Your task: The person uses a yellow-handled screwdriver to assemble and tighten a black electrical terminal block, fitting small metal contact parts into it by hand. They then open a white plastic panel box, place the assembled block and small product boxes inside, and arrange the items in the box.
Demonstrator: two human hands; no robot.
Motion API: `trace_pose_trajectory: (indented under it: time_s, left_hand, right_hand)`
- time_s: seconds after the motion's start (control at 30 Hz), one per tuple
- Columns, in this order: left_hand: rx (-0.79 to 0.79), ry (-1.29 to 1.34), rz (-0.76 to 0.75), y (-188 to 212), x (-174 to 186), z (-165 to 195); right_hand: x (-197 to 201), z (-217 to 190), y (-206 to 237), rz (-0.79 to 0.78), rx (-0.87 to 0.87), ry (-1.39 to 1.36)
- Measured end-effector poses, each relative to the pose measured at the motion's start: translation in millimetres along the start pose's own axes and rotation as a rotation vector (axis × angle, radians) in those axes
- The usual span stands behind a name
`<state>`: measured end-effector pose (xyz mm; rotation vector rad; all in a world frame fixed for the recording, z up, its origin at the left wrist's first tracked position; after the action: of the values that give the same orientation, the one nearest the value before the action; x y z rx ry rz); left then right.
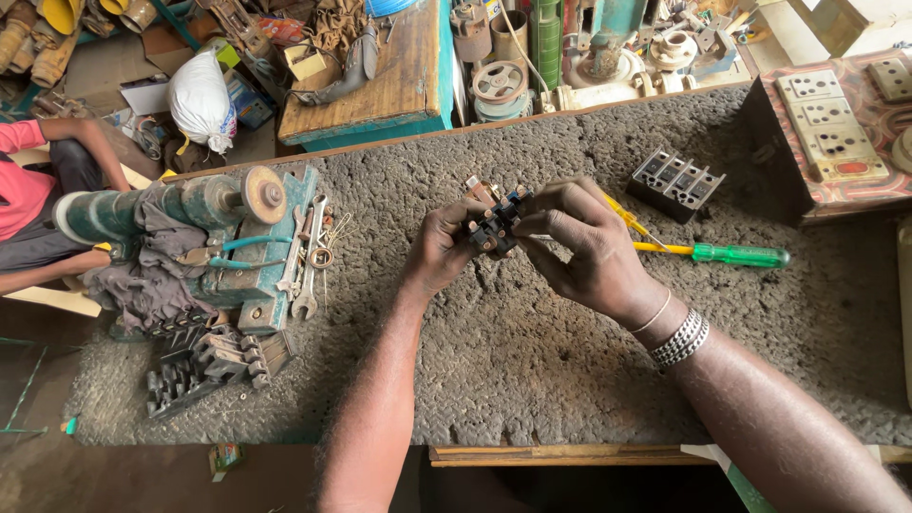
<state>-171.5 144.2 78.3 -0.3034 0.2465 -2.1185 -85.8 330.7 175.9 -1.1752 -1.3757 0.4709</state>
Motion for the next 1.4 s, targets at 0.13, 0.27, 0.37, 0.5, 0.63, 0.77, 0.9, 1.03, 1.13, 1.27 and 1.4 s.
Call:
trace_pose_trajectory:
  time_s: [0.13,0.27,0.37,0.5,0.63,0.77,0.9,1.03,1.13,1.27,1.4]
  left_hand:
    - [0.017,-0.051,-0.013,1,-2,0]
    - [0.066,-0.109,-0.011,3,-3,-4]
    - [0.097,-0.115,0.004,4,-2,-5]
    - [0.132,-0.107,-0.003,4,-2,-6]
    - [0.125,-0.136,-0.013,3,-2,-7]
    - [0.148,-0.139,-0.016,2,-2,-9]
    - [0.153,-0.164,-0.026,3,-4,-10]
    - [0.113,-0.123,-0.033,3,-4,-6]
    - [0.091,-0.107,-0.049,2,-5,-5]
    - [0.119,-0.119,-0.044,2,-5,-7]
    - [0.096,-0.138,-0.035,1,-6,-7]
  right_hand:
    - [-3,-2,-2,-0.029,0.080,-0.013]
    - [-8,3,0,-0.048,0.055,-0.073]
    - [-10,3,3,-0.060,0.051,-0.050]
    - [-11,3,5,-0.059,0.067,-0.027]
    - [-12,3,4,-0.067,0.065,-0.023]
    - [-10,1,4,-0.061,0.068,-0.013]
    - [-8,-2,4,-0.057,0.059,0.005]
    - [-5,-5,2,-0.041,0.069,0.034]
    - [-5,-5,0,-0.031,0.073,0.039]
    - [-7,-3,1,-0.031,0.065,0.034]
    - [-8,-3,2,-0.027,0.065,0.034]
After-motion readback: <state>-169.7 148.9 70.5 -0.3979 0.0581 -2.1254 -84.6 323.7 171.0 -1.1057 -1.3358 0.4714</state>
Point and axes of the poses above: each hand's wrist, its own y-axis away from the middle knuckle, its own x-axis out of the back of the hand, z = x × y, the point moved 6 cm from there along -y, towards the middle knuckle, and after that the axes turned 10 degrees about x, right-handed, at the moved point
